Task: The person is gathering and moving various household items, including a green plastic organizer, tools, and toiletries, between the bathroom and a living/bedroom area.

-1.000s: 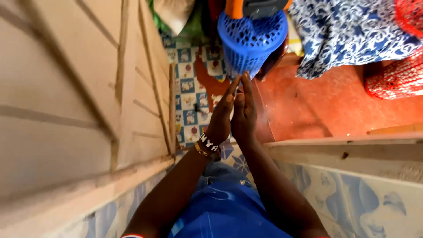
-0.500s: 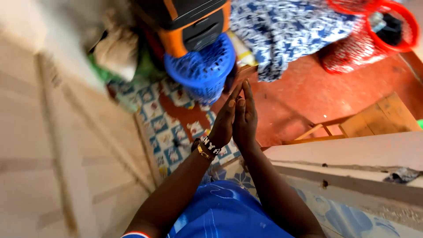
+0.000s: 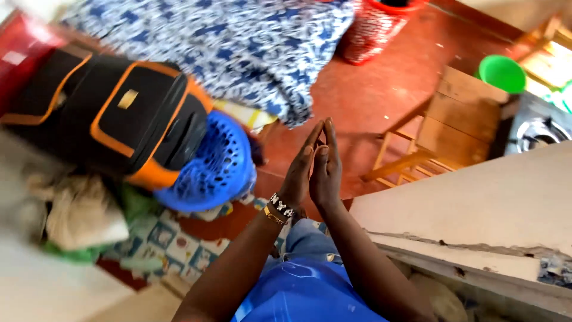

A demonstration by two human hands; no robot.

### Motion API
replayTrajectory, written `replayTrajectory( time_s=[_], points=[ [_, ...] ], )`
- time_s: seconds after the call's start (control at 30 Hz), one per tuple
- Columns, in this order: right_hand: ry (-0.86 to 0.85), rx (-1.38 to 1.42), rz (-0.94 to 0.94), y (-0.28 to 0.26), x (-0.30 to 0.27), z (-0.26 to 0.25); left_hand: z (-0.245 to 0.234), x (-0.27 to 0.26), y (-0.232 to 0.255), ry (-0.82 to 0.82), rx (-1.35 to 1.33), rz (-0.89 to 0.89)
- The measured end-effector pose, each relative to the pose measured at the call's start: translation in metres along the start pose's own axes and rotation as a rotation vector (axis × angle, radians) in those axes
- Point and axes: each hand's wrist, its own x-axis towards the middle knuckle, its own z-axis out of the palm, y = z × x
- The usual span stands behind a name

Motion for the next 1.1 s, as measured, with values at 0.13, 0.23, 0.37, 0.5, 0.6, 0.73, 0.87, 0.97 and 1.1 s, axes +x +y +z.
replayTrajectory(
  time_s=[0.13, 0.23, 0.37, 0.5, 0.6, 0.73, 0.87, 0.97, 1.1],
  points=[
    [0.13, -0.131, -0.081, 0.031, 0.044, -0.018, -0.003, 0.05, -0.025, -0.025, -0.046, -0.066],
    [0.195, -0.08, -0.133, 0.057, 0.09, -0.028, -0.008, 0.098, -0.035, -0.11, 0.01, -0.065],
    [0.202, -0.174, -0.144, 0.075, 0.164, -0.04, -0.015, 0.171, -0.044, -0.118, 0.173, -0.036],
    [0.208, -0.191, -0.191, 0.09, 0.23, -0.062, -0.024, 0.241, -0.074, -0.149, 0.215, -0.024],
    [0.272, -0.281, -0.151, 0.08, 0.262, -0.084, -0.003, 0.28, -0.071, -0.193, 0.127, -0.093],
    [0.319, -0.311, -0.122, 0.09, 0.295, -0.121, 0.008, 0.329, -0.101, -0.256, 0.076, -0.169],
    [0.429, -0.342, -0.057, 0.106, 0.329, -0.155, 0.019, 0.378, -0.127, -0.343, 0.175, -0.128],
    [0.483, -0.369, 0.001, 0.116, 0.364, -0.172, 0.02, 0.421, -0.152, -0.401, 0.17, -0.171],
    [0.544, -0.406, -0.003, 0.141, 0.424, -0.194, 0.014, 0.49, -0.197, -0.468, 0.034, -0.232]
  ],
)
